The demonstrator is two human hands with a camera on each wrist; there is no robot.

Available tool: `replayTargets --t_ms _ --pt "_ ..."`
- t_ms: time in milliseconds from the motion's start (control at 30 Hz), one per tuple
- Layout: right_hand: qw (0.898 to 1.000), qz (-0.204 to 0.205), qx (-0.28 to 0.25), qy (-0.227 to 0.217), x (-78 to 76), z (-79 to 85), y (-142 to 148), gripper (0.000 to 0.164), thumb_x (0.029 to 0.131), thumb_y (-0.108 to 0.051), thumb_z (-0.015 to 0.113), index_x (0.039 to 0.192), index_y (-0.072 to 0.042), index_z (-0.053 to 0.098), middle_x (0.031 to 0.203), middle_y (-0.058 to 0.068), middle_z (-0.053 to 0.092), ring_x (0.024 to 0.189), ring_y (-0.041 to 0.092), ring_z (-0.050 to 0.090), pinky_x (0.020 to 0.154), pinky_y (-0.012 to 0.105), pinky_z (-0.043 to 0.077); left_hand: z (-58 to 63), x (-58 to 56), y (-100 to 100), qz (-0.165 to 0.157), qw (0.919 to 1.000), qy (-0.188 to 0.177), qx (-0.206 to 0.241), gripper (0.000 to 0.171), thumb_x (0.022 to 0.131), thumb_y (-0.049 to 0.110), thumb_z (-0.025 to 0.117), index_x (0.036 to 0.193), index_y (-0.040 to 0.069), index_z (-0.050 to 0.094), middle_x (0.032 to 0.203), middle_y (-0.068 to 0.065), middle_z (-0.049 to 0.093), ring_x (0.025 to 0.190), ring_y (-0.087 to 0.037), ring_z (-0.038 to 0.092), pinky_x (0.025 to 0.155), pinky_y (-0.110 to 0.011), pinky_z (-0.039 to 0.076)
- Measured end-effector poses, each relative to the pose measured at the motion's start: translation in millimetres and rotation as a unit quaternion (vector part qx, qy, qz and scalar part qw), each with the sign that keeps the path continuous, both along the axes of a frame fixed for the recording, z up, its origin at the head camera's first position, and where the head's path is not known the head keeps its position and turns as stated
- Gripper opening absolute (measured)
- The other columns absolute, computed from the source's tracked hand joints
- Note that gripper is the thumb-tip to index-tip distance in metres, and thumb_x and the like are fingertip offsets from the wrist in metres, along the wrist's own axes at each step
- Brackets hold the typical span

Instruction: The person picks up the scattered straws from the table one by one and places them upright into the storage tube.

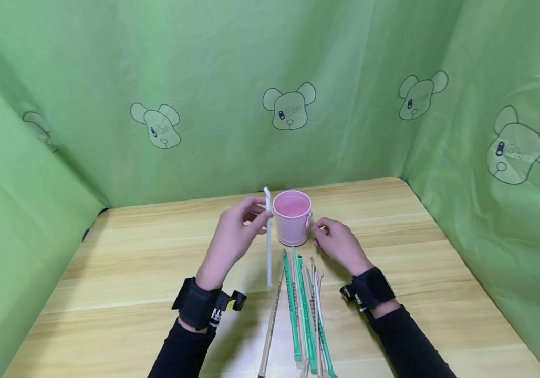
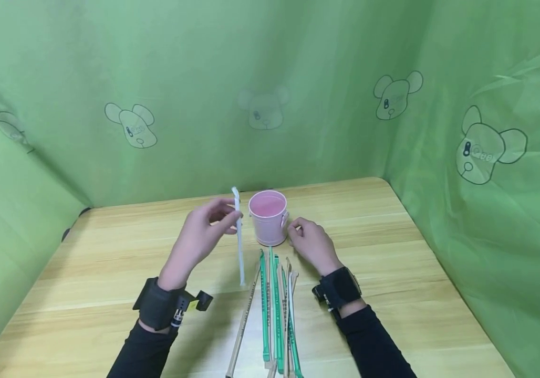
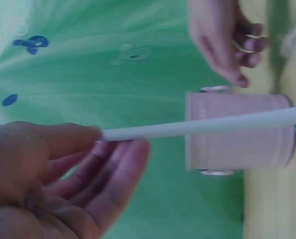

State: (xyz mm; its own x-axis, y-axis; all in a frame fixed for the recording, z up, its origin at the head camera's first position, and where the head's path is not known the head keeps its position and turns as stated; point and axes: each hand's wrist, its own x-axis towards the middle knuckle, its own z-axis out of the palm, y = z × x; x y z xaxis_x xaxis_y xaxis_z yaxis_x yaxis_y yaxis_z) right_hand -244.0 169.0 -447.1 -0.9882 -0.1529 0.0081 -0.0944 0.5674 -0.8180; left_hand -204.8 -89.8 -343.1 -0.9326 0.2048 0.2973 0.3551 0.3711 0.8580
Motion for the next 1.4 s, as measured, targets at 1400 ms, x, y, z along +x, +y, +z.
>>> replayTargets --t_ms 1400 --pt "1.0 0.011 0.014 0.022 1.1 -6.5 -6.0 0.025 0.111 -0.026 0.057 0.11 -0.005 0.073 0.086 0.009 0.071 0.066 0.02 0.06 0.062 0.037 0.048 -29.2 -27.0 16.8 0.046 0.9911 0.049 0.115 0.015 0.101 0.006 0.074 0.114 -0.001 0.074 0.113 -0.011 0.076 0.111 -0.025 0.072 0.095 -0.038 0.061"
